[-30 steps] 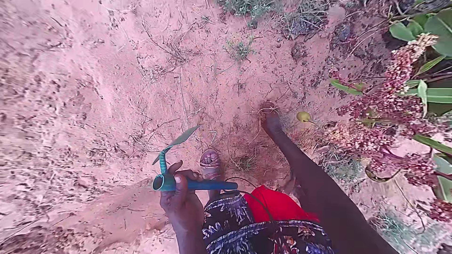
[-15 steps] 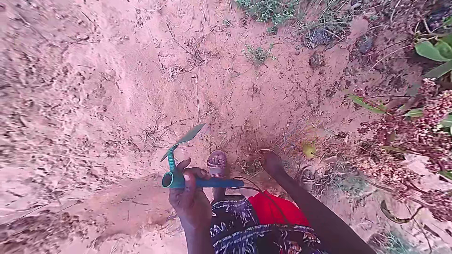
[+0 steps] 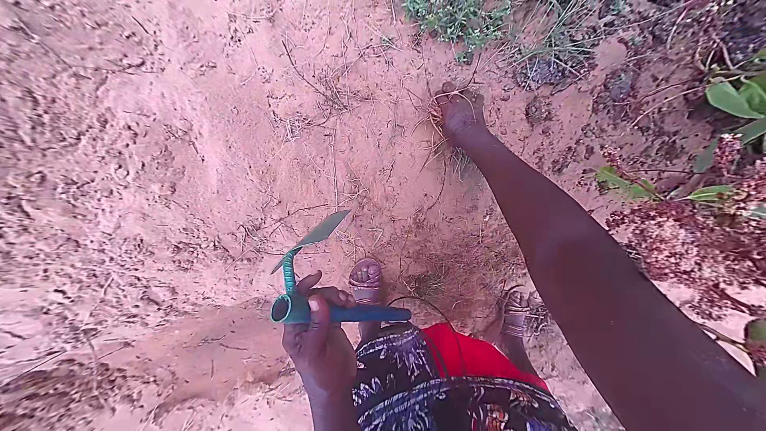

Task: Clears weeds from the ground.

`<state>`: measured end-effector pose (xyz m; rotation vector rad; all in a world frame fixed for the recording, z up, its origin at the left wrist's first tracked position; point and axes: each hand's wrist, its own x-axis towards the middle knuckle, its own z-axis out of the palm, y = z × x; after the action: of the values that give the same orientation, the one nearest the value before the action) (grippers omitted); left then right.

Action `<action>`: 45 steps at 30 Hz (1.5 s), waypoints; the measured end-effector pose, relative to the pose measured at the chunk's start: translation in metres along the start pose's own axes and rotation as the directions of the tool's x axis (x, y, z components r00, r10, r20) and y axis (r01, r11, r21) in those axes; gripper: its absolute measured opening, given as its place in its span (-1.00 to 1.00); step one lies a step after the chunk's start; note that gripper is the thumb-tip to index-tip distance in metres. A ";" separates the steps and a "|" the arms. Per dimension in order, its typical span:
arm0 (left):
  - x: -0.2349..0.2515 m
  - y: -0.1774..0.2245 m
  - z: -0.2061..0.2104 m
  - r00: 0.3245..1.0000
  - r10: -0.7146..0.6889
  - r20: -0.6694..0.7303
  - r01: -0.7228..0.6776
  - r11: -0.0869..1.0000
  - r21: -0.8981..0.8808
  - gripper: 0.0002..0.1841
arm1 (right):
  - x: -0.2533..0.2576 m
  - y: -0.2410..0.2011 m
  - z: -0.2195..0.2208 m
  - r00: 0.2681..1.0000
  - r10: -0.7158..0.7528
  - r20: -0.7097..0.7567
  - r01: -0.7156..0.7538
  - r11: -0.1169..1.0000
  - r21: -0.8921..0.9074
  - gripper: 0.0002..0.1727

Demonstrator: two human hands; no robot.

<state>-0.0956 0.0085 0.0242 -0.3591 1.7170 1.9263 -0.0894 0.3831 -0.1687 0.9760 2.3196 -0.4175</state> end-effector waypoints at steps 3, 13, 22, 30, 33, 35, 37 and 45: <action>0.001 -0.001 0.000 1.000 -0.004 -0.005 0.004 1.000 0.004 -0.78 | 0.000 -0.009 -0.007 0.997 0.059 0.052 -0.061 0.997 0.050 -0.33; 0.000 0.002 -0.006 1.000 -0.012 0.027 0.011 0.999 0.033 -0.79 | 0.014 -0.010 -0.022 0.991 0.099 0.087 -0.117 0.965 0.235 -0.49; -0.002 0.005 -0.012 0.999 0.025 0.032 -0.026 0.999 0.030 -0.80 | 0.006 -0.022 -0.020 0.955 0.095 0.282 -0.143 0.977 0.156 -0.56; -0.002 0.010 -0.006 0.998 0.039 0.044 -0.038 0.999 -0.021 -0.79 | -0.099 -0.026 0.025 0.965 0.155 0.210 -0.200 0.956 0.212 -0.55; -0.003 0.010 -0.009 0.999 0.037 0.031 -0.037 0.999 -0.005 -0.79 | -0.144 -0.034 0.046 0.943 -0.015 0.332 -0.073 0.965 0.253 -0.62; -0.004 0.009 -0.006 0.999 0.032 0.019 -0.032 0.999 -0.009 -0.80 | -0.180 -0.035 0.064 0.879 -0.075 0.471 -0.046 0.970 0.240 -0.61; -0.001 0.010 -0.004 0.999 0.035 0.010 -0.034 0.999 -0.008 -0.81 | -0.197 -0.032 0.073 0.835 -0.079 0.545 -0.046 0.976 0.213 -0.55; -0.004 0.008 -0.002 0.999 0.039 0.017 -0.040 0.999 0.020 -0.78 | -0.113 0.014 0.000 0.989 0.150 -0.020 -0.145 0.979 0.145 -0.60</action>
<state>-0.0973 0.0058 0.0327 -0.3031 1.7438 1.9331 -0.0155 0.3314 -0.0993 1.2229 2.2497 -0.5167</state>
